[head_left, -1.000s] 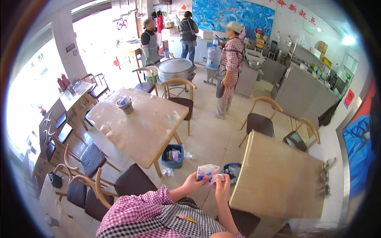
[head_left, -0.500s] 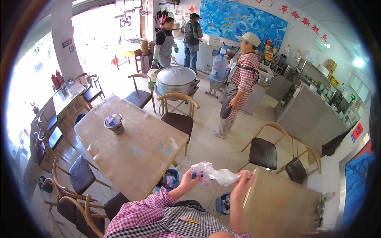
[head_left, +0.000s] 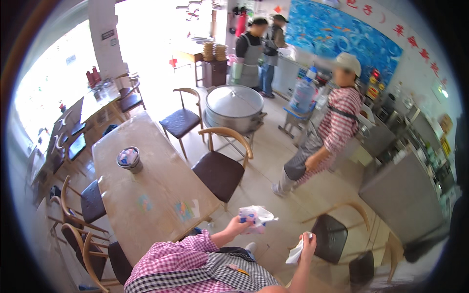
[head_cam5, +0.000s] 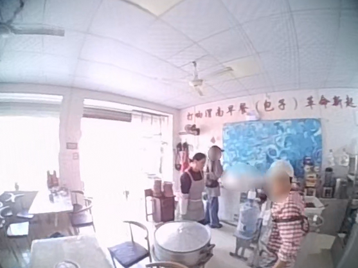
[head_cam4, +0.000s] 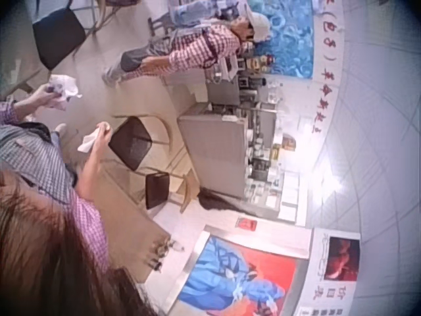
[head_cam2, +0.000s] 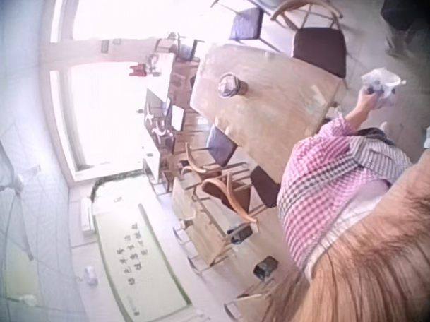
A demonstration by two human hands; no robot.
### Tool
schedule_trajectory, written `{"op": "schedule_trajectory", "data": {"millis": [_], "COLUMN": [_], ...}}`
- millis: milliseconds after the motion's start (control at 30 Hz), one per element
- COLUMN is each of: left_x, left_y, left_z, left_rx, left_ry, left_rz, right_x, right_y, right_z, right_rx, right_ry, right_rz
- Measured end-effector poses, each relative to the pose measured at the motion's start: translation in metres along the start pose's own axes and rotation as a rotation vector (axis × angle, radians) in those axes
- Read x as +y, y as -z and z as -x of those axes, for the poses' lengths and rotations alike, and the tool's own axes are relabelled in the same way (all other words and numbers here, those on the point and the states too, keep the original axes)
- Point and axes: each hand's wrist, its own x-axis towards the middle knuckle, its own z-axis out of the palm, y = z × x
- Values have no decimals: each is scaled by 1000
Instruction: The person wipes multiple dining tables with a tissue, moving around the restaurant to clean each surface. They handle a metal bowl, a cup, and a bottle, placing them on the tables while wiping.
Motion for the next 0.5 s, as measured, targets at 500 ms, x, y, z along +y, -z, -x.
{"op": "schedule_trajectory", "data": {"millis": [500], "left_x": [104], "left_y": [-33], "left_z": [-235], "left_rx": [317], "left_ry": [98], "left_rz": [356], "right_x": [-77], "right_y": [-131], "right_z": [-290], "right_rx": [-842], "right_ry": [-97], "right_rz": [31]}}
